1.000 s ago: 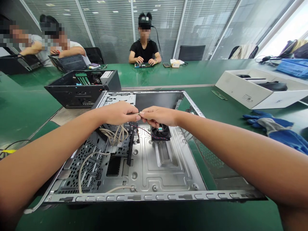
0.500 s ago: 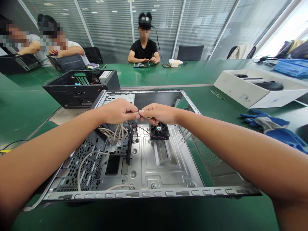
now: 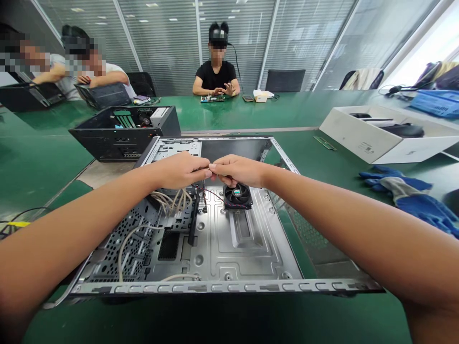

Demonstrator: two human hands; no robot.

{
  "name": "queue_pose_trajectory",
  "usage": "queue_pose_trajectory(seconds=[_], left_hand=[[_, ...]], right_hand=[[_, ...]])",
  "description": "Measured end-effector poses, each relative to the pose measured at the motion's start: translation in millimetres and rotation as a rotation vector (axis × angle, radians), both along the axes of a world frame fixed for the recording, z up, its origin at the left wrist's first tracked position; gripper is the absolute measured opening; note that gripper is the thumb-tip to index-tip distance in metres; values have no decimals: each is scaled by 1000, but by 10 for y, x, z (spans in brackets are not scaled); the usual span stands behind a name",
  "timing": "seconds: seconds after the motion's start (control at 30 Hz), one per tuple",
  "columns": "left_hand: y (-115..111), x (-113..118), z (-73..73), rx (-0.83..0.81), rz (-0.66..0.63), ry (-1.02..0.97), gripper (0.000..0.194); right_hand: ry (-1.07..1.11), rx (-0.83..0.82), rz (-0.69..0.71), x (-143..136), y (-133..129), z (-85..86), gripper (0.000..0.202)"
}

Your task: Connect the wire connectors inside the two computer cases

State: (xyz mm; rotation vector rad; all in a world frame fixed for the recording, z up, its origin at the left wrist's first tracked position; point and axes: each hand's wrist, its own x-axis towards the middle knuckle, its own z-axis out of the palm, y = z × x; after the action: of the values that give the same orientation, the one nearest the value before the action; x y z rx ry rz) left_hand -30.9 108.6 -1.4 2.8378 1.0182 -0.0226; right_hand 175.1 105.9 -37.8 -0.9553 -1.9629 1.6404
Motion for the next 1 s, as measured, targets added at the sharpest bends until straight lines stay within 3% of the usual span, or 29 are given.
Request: queue_pose_trajectory(seconds=[0.3, 0.67, 1.0], left_hand=[[0, 1, 27, -49, -5, -17, 39], [13, 5, -31, 87, 21, -30, 43], [-35, 60, 18, 30, -36, 74, 45]], right_hand=[[-42, 123, 9, 30, -9, 9, 33], [13, 35, 12, 66, 1, -22, 40], [-239, 214, 11, 48, -99, 141, 34]])
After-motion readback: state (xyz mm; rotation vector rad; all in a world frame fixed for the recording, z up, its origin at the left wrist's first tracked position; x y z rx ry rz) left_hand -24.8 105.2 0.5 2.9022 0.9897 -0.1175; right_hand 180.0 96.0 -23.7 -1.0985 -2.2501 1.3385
